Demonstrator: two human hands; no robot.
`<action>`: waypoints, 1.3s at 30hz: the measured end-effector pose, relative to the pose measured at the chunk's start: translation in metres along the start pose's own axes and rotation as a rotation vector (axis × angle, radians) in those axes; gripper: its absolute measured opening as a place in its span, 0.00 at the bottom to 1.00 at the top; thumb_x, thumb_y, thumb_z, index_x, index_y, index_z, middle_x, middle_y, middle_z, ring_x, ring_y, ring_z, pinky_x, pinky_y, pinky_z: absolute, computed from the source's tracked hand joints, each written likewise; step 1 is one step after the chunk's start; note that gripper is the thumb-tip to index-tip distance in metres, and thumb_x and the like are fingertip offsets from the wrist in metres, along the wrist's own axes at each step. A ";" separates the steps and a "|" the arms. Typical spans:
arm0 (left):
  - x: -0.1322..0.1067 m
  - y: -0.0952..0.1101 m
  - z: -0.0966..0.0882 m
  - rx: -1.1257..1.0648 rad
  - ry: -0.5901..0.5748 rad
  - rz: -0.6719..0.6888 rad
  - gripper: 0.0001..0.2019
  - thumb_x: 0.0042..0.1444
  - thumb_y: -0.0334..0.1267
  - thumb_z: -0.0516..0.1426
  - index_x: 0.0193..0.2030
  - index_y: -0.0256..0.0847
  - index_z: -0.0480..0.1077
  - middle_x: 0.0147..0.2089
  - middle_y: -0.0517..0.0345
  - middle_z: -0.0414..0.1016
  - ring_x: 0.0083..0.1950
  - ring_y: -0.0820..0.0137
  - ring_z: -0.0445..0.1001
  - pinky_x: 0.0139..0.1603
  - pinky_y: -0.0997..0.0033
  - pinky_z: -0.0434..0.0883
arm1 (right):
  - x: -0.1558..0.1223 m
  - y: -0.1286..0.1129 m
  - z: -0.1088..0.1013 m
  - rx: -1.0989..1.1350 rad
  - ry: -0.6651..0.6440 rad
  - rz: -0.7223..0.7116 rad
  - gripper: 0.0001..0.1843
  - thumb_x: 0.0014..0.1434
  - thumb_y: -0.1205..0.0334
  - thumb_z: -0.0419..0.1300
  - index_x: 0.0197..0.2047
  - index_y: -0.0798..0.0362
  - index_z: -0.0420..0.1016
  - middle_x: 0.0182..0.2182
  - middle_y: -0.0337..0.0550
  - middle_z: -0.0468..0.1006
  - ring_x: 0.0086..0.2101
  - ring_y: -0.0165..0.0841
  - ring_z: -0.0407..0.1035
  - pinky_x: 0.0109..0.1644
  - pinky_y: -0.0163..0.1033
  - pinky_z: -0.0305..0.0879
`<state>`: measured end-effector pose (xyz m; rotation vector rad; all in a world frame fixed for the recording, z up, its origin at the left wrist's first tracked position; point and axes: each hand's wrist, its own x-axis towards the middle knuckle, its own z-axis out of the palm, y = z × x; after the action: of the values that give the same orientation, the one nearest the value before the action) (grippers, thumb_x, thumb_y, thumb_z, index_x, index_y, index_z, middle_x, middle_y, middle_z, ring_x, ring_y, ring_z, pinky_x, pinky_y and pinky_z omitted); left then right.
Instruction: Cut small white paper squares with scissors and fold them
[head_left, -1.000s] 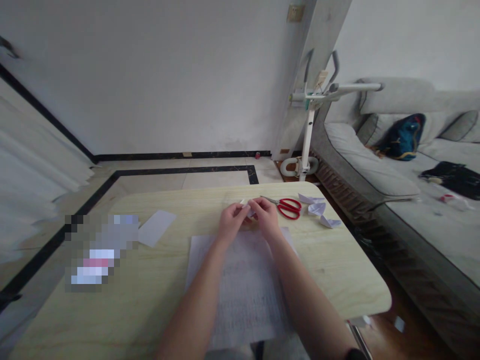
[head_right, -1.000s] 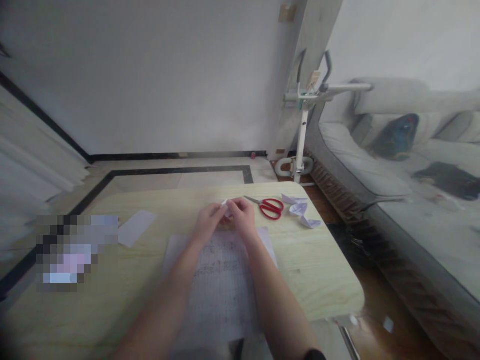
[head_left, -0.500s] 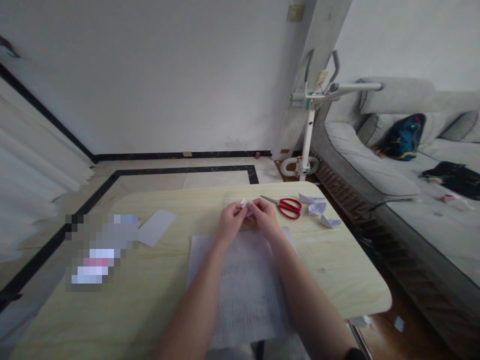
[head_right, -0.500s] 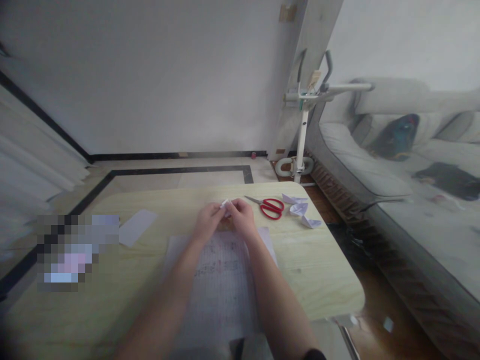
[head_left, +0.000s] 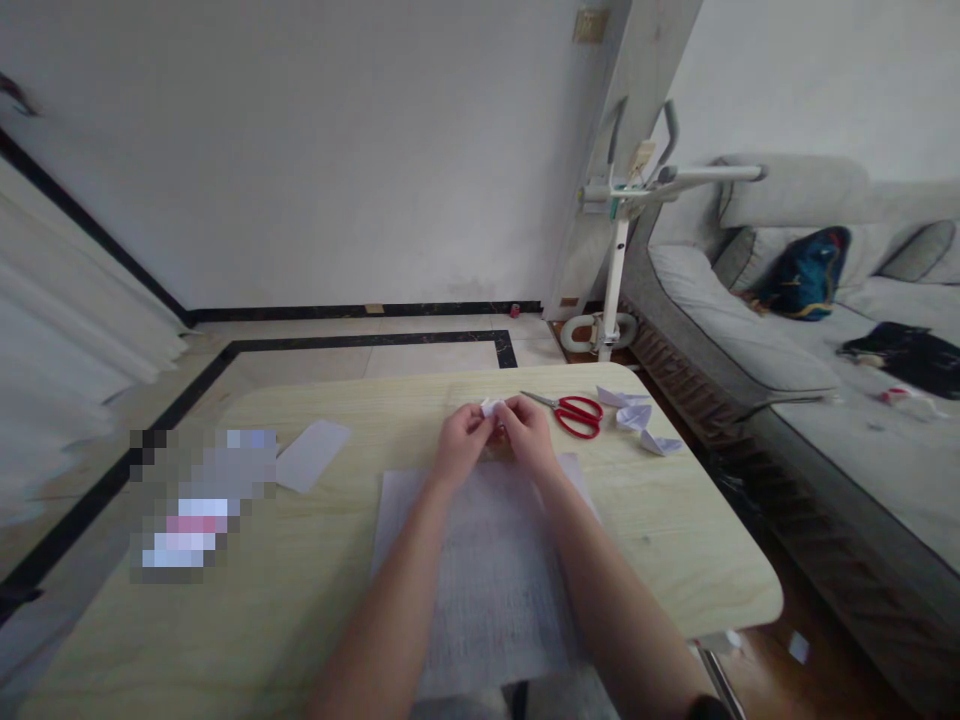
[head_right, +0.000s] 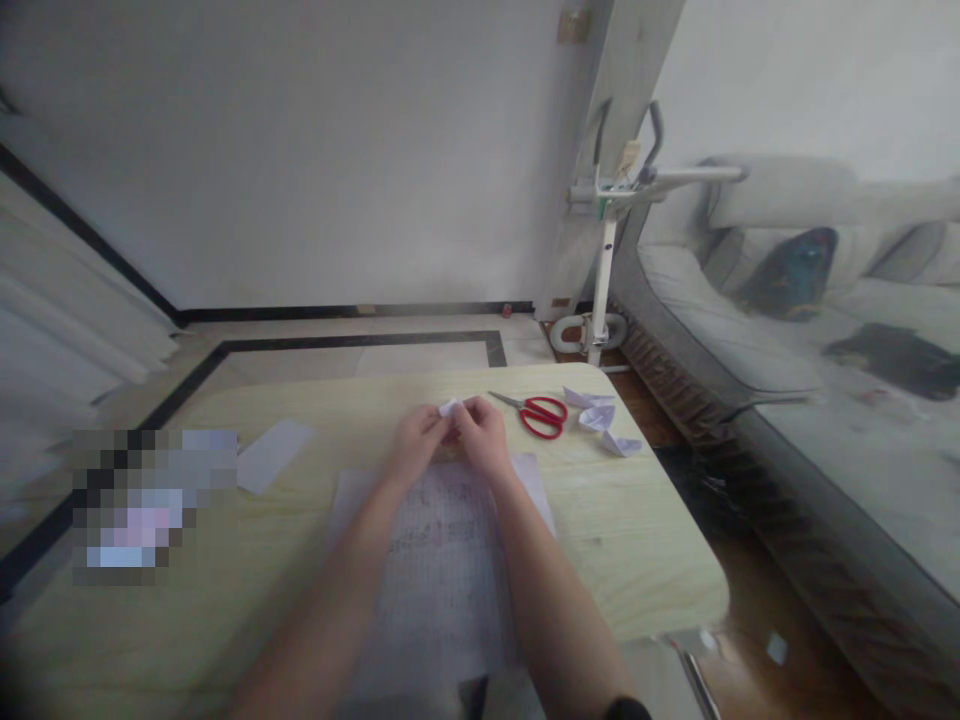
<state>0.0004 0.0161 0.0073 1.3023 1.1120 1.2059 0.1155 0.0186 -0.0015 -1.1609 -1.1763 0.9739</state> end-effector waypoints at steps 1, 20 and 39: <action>0.000 0.000 0.000 0.016 0.009 0.010 0.11 0.50 0.45 0.59 0.29 0.38 0.68 0.26 0.57 0.74 0.28 0.69 0.73 0.28 0.73 0.68 | 0.000 0.000 0.000 -0.016 -0.002 -0.017 0.11 0.53 0.56 0.57 0.24 0.52 0.67 0.20 0.35 0.68 0.23 0.29 0.62 0.27 0.34 0.58; -0.001 -0.004 -0.004 0.072 0.118 0.083 0.14 0.55 0.46 0.54 0.24 0.39 0.66 0.20 0.62 0.69 0.23 0.73 0.68 0.26 0.74 0.66 | -0.002 -0.003 -0.001 0.079 -0.034 0.032 0.15 0.53 0.53 0.59 0.21 0.52 0.64 0.17 0.33 0.63 0.19 0.27 0.55 0.24 0.34 0.51; -0.003 0.002 -0.003 0.051 0.117 0.051 0.10 0.51 0.42 0.56 0.24 0.40 0.66 0.21 0.62 0.68 0.23 0.74 0.68 0.24 0.76 0.65 | 0.000 0.002 -0.001 0.066 -0.071 0.014 0.15 0.54 0.50 0.59 0.25 0.52 0.66 0.18 0.33 0.63 0.19 0.27 0.55 0.23 0.34 0.51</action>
<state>-0.0030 0.0133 0.0093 1.3194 1.2064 1.3132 0.1161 0.0187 -0.0034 -1.0906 -1.1846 1.0643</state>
